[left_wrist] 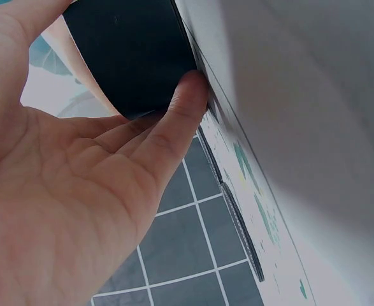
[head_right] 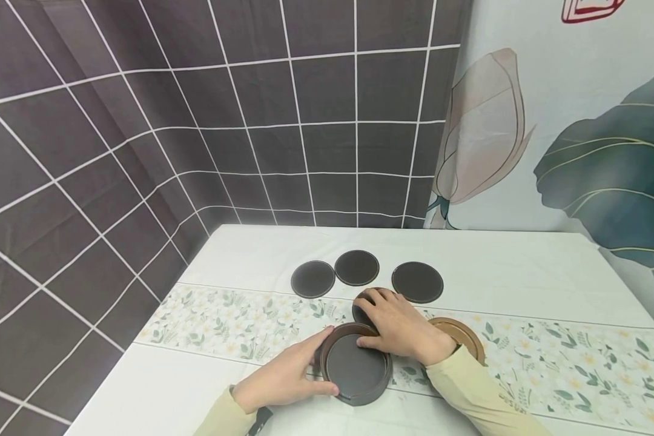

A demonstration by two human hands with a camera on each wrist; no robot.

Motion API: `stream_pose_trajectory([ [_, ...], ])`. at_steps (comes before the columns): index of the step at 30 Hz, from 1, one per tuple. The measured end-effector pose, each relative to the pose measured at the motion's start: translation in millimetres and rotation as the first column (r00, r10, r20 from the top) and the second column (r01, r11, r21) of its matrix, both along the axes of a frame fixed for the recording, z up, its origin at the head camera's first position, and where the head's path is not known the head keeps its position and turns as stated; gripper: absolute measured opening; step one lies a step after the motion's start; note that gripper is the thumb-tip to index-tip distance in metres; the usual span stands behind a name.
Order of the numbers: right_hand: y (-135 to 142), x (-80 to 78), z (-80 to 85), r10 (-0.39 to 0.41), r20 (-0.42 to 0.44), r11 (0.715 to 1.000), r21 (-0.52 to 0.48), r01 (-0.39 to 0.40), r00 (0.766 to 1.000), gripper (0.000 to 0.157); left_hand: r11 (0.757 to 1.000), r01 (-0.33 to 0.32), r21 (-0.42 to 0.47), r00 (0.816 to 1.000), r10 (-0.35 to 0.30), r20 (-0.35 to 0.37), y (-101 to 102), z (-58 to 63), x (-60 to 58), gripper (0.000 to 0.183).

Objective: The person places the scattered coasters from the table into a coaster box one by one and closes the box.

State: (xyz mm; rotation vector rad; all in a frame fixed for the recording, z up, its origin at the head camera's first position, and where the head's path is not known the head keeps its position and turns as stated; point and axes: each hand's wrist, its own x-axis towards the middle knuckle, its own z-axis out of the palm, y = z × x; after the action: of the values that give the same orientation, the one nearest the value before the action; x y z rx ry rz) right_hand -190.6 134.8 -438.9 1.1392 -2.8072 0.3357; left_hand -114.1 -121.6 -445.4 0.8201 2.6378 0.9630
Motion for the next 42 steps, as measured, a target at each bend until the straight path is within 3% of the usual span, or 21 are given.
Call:
stream_pose_trajectory([
  [9,-0.2,2.4,2.3,-0.051,0.051,0.999,0.018,0.051,0.997,0.068,1.0,-0.022,-0.007,0.998,0.022,0.054,-0.6,0.7,0.5,0.095],
  [15,1.3,1.9,3.4,-0.097,0.113,0.995,0.025,0.095,0.989,0.066,1.0,-0.016,-0.001,0.999,0.016,0.041,0.3,-0.2,0.3,0.094],
  [23,8.0,-2.1,5.9,-0.155,0.066,0.986,0.068,0.15,0.986,0.052,1.0,-0.005,-0.01,1.0,0.005,-0.004,1.5,-0.5,-0.2,0.092],
  [42,13.3,-7.0,3.6,-0.168,0.166,0.983,0.1,0.152,0.972,0.073,1.0,-0.019,-0.01,0.999,0.02,0.047,-0.4,0.3,0.3,0.095],
])
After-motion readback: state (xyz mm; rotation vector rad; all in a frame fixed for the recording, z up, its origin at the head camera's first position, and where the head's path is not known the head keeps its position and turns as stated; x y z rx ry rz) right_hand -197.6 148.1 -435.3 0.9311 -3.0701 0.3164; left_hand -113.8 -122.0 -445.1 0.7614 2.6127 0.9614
